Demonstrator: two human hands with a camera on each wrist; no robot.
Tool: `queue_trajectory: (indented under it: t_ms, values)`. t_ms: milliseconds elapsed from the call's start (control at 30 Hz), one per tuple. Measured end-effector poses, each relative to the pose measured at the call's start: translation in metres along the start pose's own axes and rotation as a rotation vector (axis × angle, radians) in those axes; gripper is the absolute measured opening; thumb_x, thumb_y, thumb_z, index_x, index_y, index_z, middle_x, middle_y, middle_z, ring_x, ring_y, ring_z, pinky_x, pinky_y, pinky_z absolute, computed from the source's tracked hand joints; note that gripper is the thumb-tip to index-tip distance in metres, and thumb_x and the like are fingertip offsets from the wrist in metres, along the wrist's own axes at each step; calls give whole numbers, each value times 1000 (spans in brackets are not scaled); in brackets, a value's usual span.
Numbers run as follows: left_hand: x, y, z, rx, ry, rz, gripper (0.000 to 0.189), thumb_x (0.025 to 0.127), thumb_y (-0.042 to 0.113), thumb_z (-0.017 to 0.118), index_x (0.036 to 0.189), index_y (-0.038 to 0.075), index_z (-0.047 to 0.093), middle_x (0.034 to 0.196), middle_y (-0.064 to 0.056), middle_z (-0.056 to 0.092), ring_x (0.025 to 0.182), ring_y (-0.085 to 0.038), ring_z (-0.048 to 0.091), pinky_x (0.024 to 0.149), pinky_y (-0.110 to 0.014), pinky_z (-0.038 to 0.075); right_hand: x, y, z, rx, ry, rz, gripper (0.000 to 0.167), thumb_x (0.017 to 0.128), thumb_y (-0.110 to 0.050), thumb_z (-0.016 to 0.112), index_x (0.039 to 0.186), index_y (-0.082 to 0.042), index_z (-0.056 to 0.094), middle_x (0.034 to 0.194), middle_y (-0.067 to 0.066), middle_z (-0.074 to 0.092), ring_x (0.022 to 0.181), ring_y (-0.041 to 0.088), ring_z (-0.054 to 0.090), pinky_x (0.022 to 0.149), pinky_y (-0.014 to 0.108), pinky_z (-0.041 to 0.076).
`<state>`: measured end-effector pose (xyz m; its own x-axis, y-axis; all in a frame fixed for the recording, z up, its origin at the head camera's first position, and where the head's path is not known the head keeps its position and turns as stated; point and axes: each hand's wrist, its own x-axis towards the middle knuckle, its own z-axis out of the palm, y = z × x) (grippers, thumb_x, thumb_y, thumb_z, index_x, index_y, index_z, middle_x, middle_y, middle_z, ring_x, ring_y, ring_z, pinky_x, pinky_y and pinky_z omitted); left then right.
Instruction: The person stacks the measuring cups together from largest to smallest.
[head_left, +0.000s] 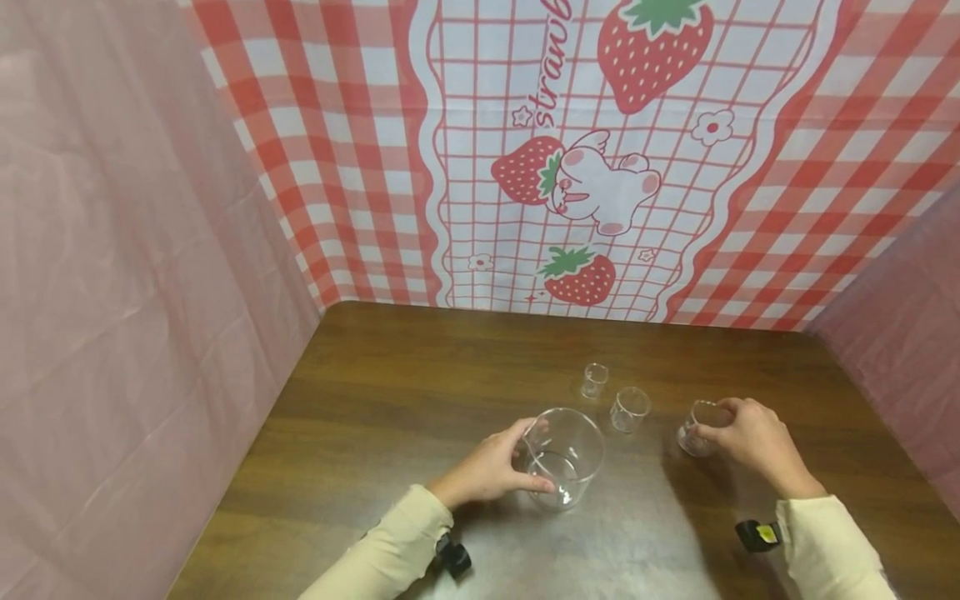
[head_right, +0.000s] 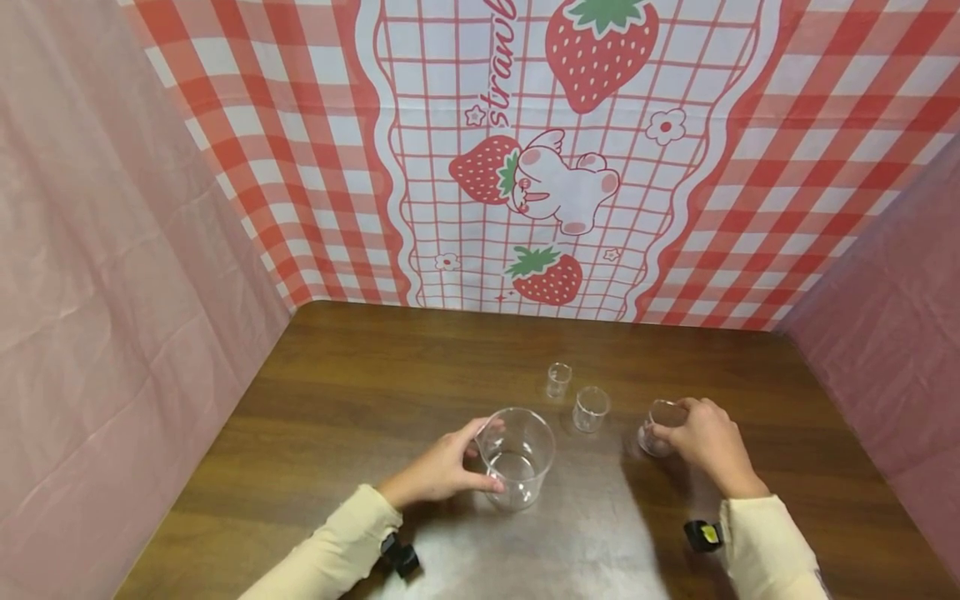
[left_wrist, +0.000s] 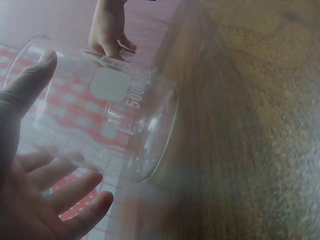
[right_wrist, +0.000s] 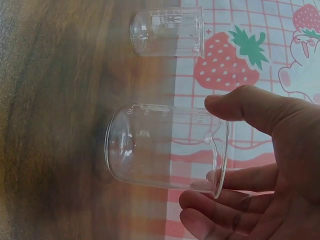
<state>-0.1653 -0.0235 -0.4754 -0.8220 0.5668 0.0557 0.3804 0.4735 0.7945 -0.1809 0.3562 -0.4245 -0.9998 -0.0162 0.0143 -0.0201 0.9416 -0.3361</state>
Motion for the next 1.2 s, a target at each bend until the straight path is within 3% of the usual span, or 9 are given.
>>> queue_trajectory:
  t_ms: [533,1200]
  values:
    - [-1,1,-2,7,2,5,82,76,43,81,144,16,42,144,-4,54,121,-22,60,101,-32,51,-1,-7,-4,28,37,-22,65,78,-39,77,112,15,61,90,25,69,83,40,64,66,53,50]
    - [0,0,0,-16,6,-5,83,74,39,83,143,14,43,143,-4,55,118,-22,61,98,-29,52,-4,-17,-12,36,45,-21,69,80,-40,76,117,16,58,101,33,67,89,44,65,68,55,51]
